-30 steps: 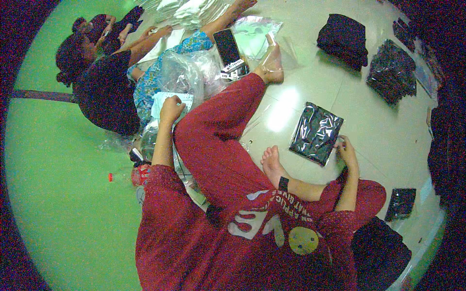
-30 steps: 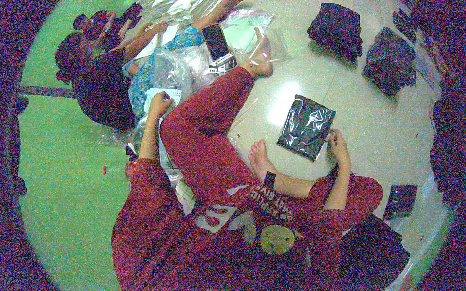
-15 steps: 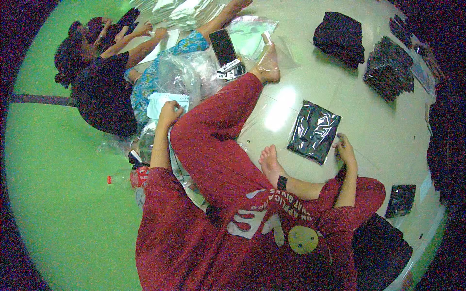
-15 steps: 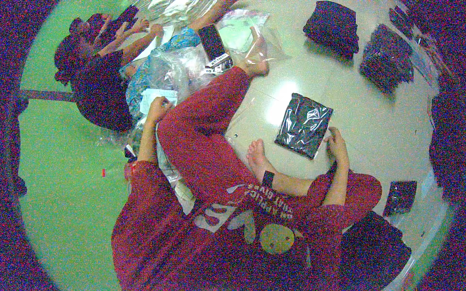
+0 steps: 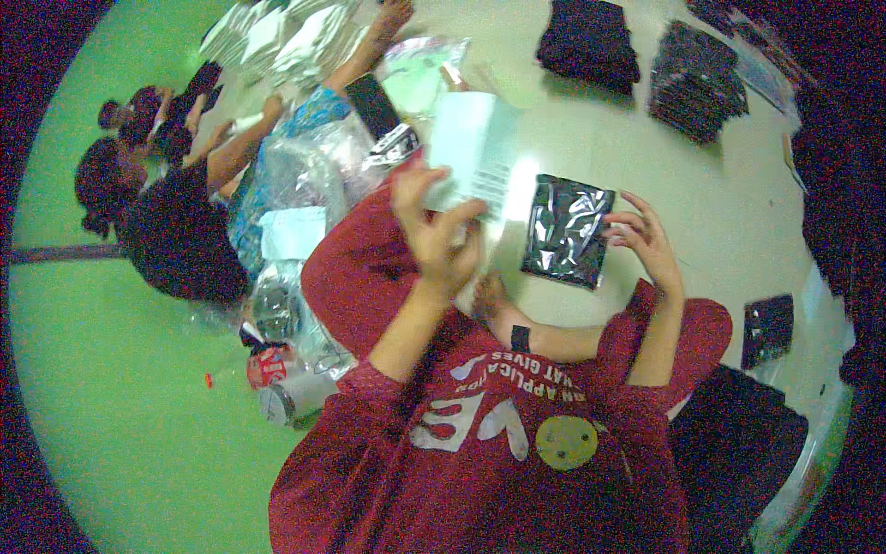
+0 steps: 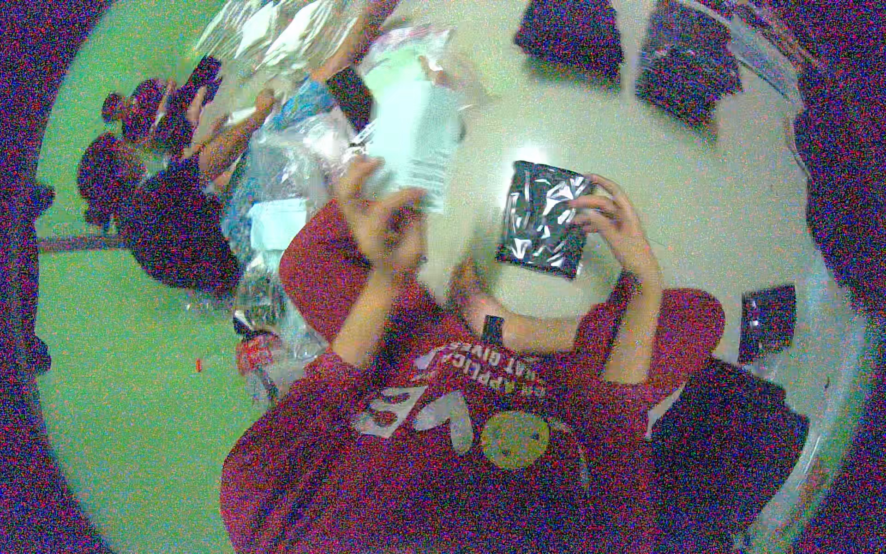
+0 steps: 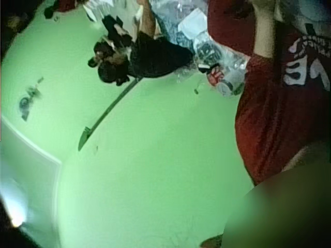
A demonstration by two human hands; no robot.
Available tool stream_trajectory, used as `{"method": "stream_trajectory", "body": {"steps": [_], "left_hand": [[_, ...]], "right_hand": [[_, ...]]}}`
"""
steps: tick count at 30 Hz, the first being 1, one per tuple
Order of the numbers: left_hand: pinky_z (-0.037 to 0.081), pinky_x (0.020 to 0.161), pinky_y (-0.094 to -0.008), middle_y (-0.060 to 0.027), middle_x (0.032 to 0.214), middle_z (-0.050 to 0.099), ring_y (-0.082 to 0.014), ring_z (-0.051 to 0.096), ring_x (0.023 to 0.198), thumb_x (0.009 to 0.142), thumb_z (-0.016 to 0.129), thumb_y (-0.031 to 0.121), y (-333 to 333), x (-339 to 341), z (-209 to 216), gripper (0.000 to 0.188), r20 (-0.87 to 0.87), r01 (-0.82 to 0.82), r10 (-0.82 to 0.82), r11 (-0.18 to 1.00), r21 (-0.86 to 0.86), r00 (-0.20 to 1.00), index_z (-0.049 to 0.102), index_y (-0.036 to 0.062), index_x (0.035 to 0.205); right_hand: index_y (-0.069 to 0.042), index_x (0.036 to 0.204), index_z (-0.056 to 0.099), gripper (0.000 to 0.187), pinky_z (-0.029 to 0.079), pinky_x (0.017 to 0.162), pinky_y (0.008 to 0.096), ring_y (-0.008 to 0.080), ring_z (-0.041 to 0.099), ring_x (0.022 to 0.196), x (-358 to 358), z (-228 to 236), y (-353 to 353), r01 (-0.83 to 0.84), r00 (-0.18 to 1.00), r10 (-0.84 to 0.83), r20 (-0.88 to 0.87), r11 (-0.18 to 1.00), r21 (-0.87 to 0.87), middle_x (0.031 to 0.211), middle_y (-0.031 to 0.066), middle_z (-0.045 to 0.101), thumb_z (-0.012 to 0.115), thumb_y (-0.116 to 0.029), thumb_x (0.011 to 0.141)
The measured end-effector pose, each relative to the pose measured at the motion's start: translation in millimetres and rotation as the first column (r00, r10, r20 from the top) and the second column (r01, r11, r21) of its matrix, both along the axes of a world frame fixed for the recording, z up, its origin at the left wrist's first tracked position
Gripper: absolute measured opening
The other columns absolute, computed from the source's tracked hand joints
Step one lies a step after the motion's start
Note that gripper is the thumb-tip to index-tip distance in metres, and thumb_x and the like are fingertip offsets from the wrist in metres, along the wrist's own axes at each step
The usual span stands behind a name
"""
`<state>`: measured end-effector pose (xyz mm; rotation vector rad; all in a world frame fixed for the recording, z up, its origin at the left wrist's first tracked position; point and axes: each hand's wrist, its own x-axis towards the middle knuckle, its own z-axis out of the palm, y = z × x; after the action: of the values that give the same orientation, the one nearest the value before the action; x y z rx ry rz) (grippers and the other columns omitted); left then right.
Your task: The person folds dark-colored garments and places them into clear plastic bags. They seal the bags, apply a small white label to the front, and stack the finished packages. The process is repeated for multiple items.
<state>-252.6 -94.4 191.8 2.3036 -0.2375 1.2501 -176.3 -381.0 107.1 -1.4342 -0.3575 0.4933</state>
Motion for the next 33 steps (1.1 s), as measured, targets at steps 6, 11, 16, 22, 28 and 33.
{"method": "stream_trajectory", "body": {"steps": [6, 11, 16, 22, 28, 33], "left_hand": [[0.023, 0.100, -0.0494, -0.0163, 0.117, 0.043, -0.0374, 0.033, 0.117, 0.053, 0.059, -0.002, -89, 9, -15, 0.028, -0.074, 0.332, -0.363, 0.905, -0.266, 0.929, 0.062, 0.0138, 0.076], [0.023, 0.101, -0.0491, -0.0169, 0.118, 0.042, -0.0374, 0.032, 0.119, 0.056, 0.058, -0.005, -102, 7, -20, 0.027, -0.136, 0.349, -0.395, 0.896, -0.274, 0.908, 0.062, 0.0131, 0.077], [0.024, 0.100, -0.0489, -0.0163, 0.117, 0.043, -0.0378, 0.034, 0.118, 0.059, 0.056, -0.006, -108, 1, -25, 0.027, -0.221, 0.386, -0.456, 0.873, -0.298, 0.862, 0.063, 0.0121, 0.078], [0.028, 0.096, -0.0464, -0.0125, 0.101, 0.054, -0.0306, 0.048, 0.105, 0.062, 0.054, -0.003, -108, -2, -18, 0.026, -0.289, 0.428, -0.515, 0.847, -0.315, 0.807, 0.061, 0.0077, 0.084], [0.039, 0.074, -0.0341, -0.0112, 0.088, 0.056, -0.0269, 0.053, 0.085, 0.071, 0.062, 0.007, -113, 8, -11, 0.020, -0.367, 0.305, -0.378, 0.921, -0.241, 0.850, 0.057, 0.0032, 0.090], [0.042, 0.071, -0.0325, -0.0112, 0.084, 0.057, -0.0246, 0.056, 0.079, 0.071, 0.064, 0.008, -116, 15, -13, 0.022, -0.399, 0.271, -0.332, 0.941, -0.202, 0.855, 0.057, 0.0026, 0.091]], "right_hand": [[-0.006, 0.133, 0.022, 0.069, 0.044, 0.086, 0.0330, 0.0213, 0.053, 0.102, -38, 20, 32, -0.044, 0.987, 0.093, -0.131, 0.941, 0.335, 0.114, 0.0124, 0.052, 0.062, -0.007, 0.077], [-0.008, 0.137, 0.013, 0.082, 0.042, 0.090, 0.0357, 0.0238, 0.051, 0.106, -35, 23, 14, -0.132, 0.972, 0.218, -0.092, 0.822, 0.554, 0.117, 0.0151, 0.050, 0.066, -0.007, 0.074], [-0.007, 0.135, 0.015, 0.072, 0.050, 0.066, 0.0273, 0.0179, 0.059, 0.086, -37, 29, 12, -0.039, 0.993, 0.087, -0.082, 0.881, 0.471, 0.112, 0.0132, 0.053, 0.060, -0.004, 0.079], [-0.007, 0.128, 0.025, 0.056, 0.034, 0.037, 0.0174, 0.0033, 0.043, 0.047, -35, 34, 12, 0.032, 0.989, 0.023, -0.143, 0.929, 0.368, 0.103, 0.0095, 0.055, 0.057, -0.005, 0.082], [-0.006, 0.126, 0.028, 0.050, 0.034, 0.038, 0.0172, 0.0031, 0.043, 0.048, -37, 36, 16, 0.097, 0.993, -0.072, -0.088, 0.942, 0.320, 0.096, 0.0070, 0.055, 0.055, -0.005, 0.083], [-0.006, 0.124, 0.029, 0.047, 0.033, 0.039, 0.0160, 0.0021, 0.042, 0.049, -38, 33, 21, 0.119, 0.991, -0.100, -0.089, 0.965, 0.234, 0.097, 0.0069, 0.055, 0.054, -0.007, 0.084]]}}
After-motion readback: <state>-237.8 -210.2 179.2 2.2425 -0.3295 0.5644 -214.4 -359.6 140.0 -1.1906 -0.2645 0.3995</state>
